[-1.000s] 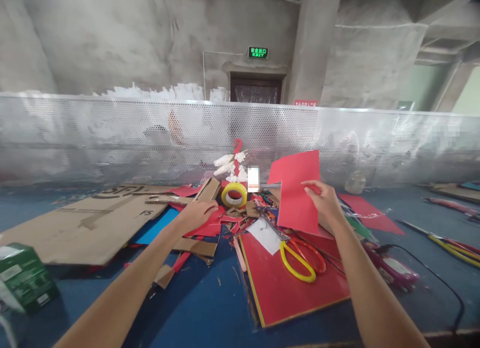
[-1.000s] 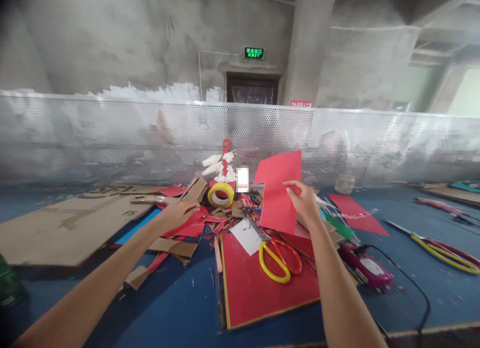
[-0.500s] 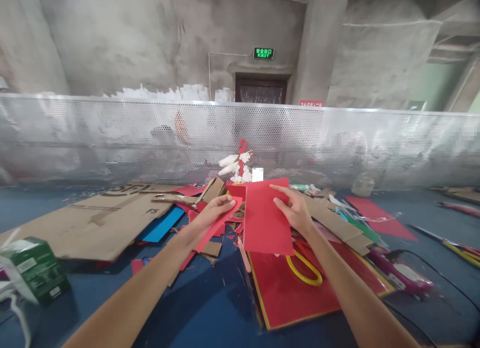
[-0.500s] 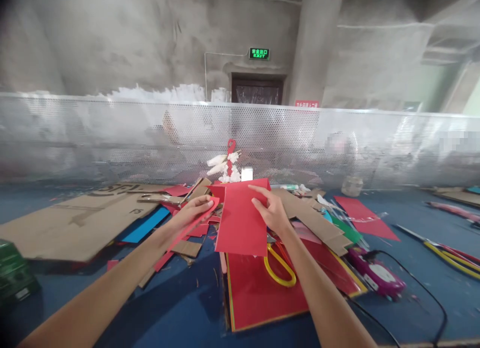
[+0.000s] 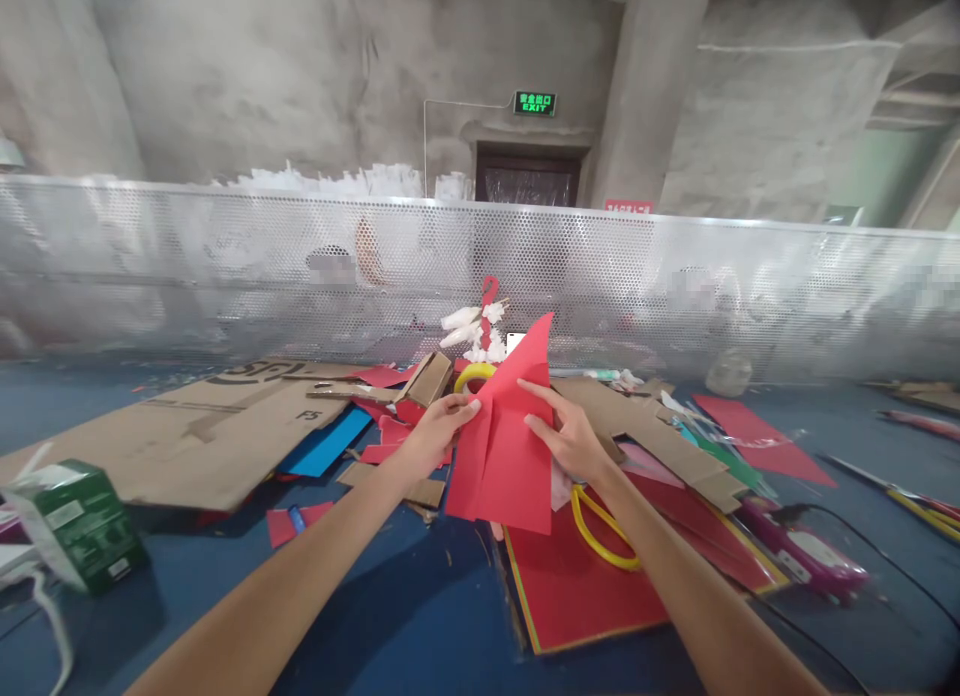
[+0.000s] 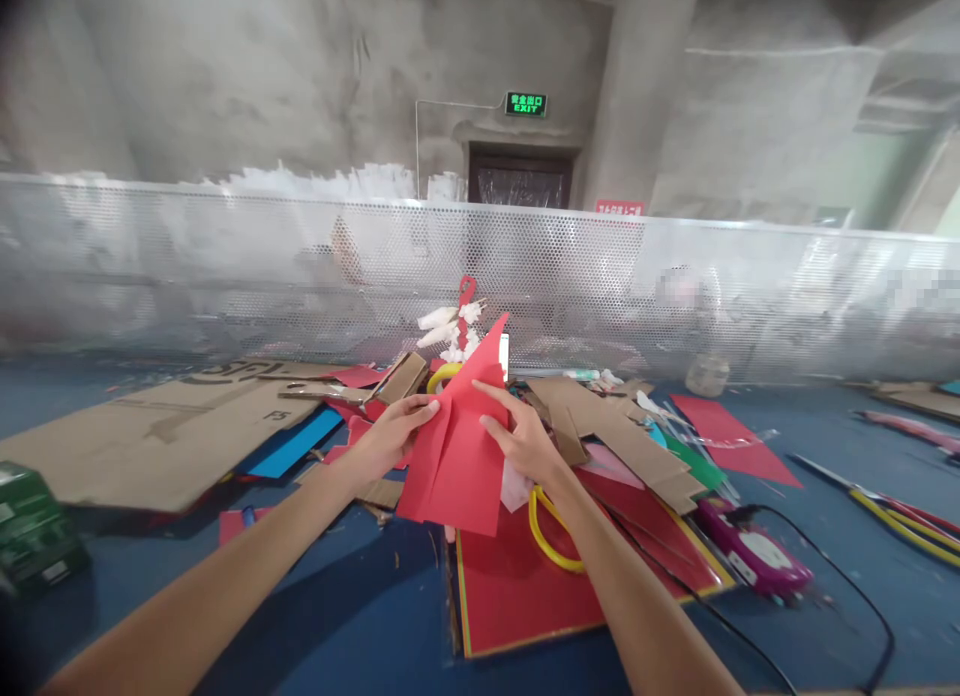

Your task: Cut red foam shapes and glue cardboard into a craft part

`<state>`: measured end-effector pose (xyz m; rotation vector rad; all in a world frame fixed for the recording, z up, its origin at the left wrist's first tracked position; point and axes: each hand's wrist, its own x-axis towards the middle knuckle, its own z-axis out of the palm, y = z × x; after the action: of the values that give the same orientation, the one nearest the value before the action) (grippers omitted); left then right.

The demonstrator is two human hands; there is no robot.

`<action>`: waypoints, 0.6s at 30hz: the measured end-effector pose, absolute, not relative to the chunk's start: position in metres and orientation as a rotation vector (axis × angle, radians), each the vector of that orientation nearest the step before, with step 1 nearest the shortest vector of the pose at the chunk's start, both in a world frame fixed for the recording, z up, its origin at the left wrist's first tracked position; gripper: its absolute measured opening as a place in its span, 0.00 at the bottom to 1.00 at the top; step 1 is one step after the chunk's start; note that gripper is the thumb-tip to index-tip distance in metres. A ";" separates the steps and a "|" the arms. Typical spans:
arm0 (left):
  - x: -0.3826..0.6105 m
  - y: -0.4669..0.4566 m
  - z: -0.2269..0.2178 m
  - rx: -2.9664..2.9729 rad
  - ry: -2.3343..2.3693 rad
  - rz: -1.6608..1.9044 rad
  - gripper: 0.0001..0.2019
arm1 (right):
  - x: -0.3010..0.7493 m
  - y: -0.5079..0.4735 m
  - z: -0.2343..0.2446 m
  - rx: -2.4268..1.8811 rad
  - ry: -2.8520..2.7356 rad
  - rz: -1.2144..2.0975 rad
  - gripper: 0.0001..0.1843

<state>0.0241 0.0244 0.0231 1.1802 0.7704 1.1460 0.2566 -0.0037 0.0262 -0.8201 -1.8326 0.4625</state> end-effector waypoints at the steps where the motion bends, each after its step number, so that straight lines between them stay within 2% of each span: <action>1: 0.023 0.024 0.023 1.189 0.754 1.112 0.23 | 0.257 -0.004 0.026 -0.820 -1.839 0.456 0.27; 6: 0.022 0.027 0.018 1.268 0.756 1.066 0.21 | 0.257 -0.004 0.026 -0.810 -1.874 0.417 0.30; 8: 0.024 0.029 0.016 1.290 0.768 1.130 0.23 | 0.254 -0.004 0.025 -0.774 -1.825 0.452 0.35; 13: 0.029 0.026 0.015 1.510 0.848 1.346 0.25 | 0.240 -0.005 0.025 -0.618 -1.403 0.922 0.59; 16: 0.031 0.021 0.018 1.702 0.914 1.449 0.22 | 0.235 -0.002 0.023 -0.634 -1.186 1.115 0.63; 18: 0.033 0.018 0.019 1.790 0.949 1.496 0.20 | 0.233 0.000 0.020 -0.687 -1.165 1.119 0.64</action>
<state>0.0332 0.0179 0.0189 1.7898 0.9492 1.4963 0.2328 0.0004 0.0200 -0.6870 -1.1653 1.1192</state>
